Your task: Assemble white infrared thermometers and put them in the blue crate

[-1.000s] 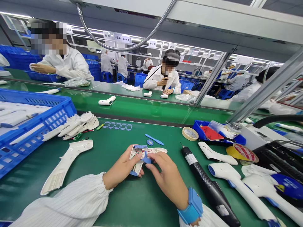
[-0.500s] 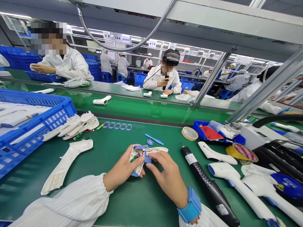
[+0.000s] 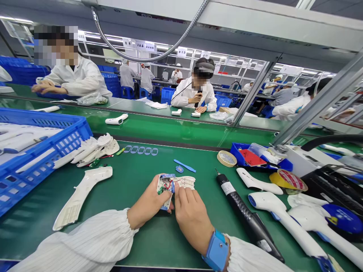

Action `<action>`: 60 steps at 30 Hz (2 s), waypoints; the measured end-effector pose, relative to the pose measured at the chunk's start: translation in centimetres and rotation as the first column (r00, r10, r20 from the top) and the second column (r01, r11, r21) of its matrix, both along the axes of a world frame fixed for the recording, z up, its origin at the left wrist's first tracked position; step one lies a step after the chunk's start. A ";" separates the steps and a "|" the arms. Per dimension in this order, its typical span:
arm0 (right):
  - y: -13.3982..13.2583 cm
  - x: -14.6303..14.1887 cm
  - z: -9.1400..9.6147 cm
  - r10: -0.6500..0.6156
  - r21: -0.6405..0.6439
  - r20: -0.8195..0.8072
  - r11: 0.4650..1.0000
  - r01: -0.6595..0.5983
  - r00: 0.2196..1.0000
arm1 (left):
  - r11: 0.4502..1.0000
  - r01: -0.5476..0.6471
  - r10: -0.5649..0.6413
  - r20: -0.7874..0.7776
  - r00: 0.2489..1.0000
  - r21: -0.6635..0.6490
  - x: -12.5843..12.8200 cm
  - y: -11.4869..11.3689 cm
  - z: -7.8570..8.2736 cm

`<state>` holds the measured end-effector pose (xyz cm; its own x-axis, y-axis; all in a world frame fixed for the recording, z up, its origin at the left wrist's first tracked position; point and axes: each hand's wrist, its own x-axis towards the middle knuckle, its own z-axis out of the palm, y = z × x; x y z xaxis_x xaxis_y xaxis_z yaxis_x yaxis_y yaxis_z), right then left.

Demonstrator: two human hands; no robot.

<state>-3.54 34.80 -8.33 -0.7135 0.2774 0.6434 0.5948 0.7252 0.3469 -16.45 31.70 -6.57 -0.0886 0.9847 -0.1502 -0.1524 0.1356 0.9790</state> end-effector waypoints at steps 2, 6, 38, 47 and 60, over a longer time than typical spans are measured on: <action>0.0 -0.1 0.1 -0.001 0.014 0.034 1.000 0.000 0.999 | 1.000 -0.006 0.006 -0.011 1.000 0.013 -0.1 0.0 0.1; 0.6 0.6 0.2 0.048 -0.227 -0.034 0.972 -0.055 0.998 | 0.999 0.017 -0.015 -0.047 0.999 0.031 -0.6 0.1 0.4; -0.8 -11.2 3.6 0.435 -0.798 -0.248 0.414 -0.437 0.865 | 0.571 -0.786 0.784 0.127 0.607 0.237 -14.8 -11.9 5.9; -6.8 -17.4 0.8 0.541 -0.704 -0.037 0.583 -0.406 0.840 | 0.578 -0.804 0.792 0.142 0.594 0.140 -16.0 -14.6 3.5; 1.2 4.7 1.5 -0.409 -0.871 -0.434 -0.035 -0.489 0.803 | 0.943 -0.334 0.325 0.237 0.916 -0.002 -9.8 -5.7 2.2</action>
